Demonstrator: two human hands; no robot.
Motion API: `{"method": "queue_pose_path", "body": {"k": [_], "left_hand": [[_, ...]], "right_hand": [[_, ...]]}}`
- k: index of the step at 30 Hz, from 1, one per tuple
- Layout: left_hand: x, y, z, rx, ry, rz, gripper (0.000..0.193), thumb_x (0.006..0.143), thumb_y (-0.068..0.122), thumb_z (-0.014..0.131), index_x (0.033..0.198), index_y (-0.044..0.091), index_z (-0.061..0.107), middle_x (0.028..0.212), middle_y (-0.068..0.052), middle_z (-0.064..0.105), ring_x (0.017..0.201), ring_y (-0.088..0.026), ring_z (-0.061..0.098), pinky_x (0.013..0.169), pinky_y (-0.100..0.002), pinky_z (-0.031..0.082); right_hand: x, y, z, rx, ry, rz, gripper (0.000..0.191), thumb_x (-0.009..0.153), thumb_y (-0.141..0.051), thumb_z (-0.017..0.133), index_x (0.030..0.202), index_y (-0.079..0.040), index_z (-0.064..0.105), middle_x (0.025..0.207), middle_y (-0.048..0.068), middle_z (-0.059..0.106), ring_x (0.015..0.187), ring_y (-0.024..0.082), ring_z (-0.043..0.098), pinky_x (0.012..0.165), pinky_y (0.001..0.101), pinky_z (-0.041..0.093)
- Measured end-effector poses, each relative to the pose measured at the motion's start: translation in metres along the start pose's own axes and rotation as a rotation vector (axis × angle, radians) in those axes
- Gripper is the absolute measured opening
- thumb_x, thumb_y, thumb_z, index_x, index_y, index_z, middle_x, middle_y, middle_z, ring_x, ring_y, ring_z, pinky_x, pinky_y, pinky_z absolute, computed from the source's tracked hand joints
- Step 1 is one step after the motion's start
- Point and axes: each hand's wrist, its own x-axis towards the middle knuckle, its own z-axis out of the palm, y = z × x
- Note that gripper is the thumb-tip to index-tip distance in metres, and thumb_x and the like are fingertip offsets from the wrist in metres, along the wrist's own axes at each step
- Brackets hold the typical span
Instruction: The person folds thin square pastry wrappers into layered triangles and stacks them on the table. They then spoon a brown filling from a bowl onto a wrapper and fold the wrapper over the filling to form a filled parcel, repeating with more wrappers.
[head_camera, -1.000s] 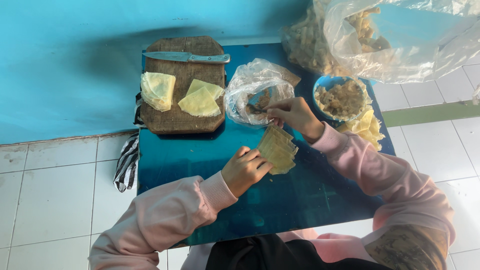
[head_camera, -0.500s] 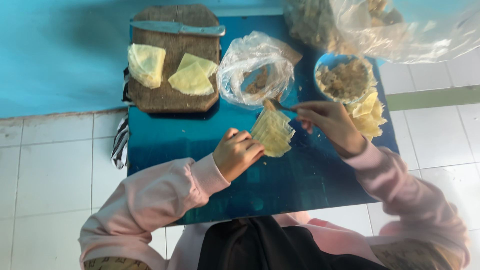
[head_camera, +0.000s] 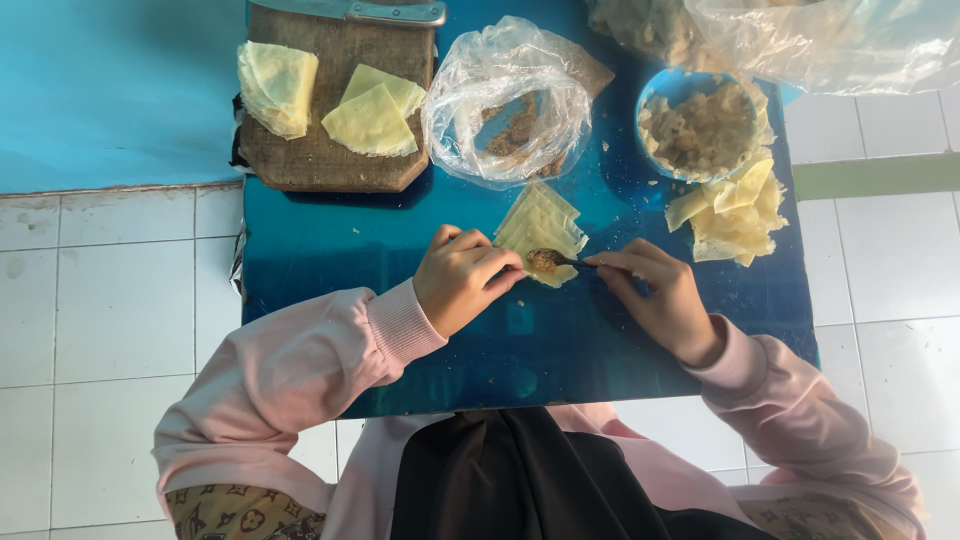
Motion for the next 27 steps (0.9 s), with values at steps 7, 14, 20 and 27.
{"method": "queue_pose_path", "body": {"k": [7,14,20,27], "left_hand": [[0.0001,-0.0012,0.0039,-0.034,-0.008,-0.046,0.017,0.086,0.023,0.087,0.091,0.017,0.071,0.073,0.009,0.066,0.077,-0.010,0.063,0.084,-0.034,0.039],[0.0010,-0.0036,0.0059,-0.037,-0.017,-0.054,0.018,0.085,0.023,0.086,0.092,0.017,0.071,0.075,0.008,0.067,0.078,-0.011,0.063,0.085,-0.034,0.040],[0.0011,-0.0050,0.0068,-0.037,-0.015,-0.051,0.018,0.085,0.024,0.087,0.091,0.017,0.071,0.076,0.008,0.067,0.079,-0.011,0.063,0.085,-0.035,0.039],[-0.0013,-0.0050,0.0052,-0.053,-0.018,-0.050,0.017,0.086,0.024,0.085,0.091,0.018,0.070,0.077,0.008,0.068,0.081,-0.011,0.064,0.086,-0.035,0.039]], "right_hand": [[0.0005,-0.0057,-0.0026,-0.215,0.032,-0.298,0.036,0.083,0.008,0.075,0.117,-0.006,0.074,0.091,0.008,0.066,0.075,0.022,0.065,0.066,0.0342,0.053],[0.0024,-0.0022,-0.0011,-0.244,0.053,-0.413,0.040,0.081,0.011,0.076,0.119,-0.002,0.072,0.093,0.007,0.066,0.077,0.021,0.066,0.067,0.0327,0.054],[0.0019,-0.0035,-0.0030,-0.309,0.034,-0.543,0.043,0.080,0.015,0.073,0.122,0.004,0.070,0.100,0.009,0.067,0.088,0.024,0.071,0.074,0.0325,0.059],[0.0014,-0.0057,-0.0038,-0.334,0.024,-0.563,0.045,0.076,0.017,0.071,0.120,0.006,0.070,0.103,0.011,0.069,0.091,0.025,0.072,0.077,0.0327,0.061]]}}
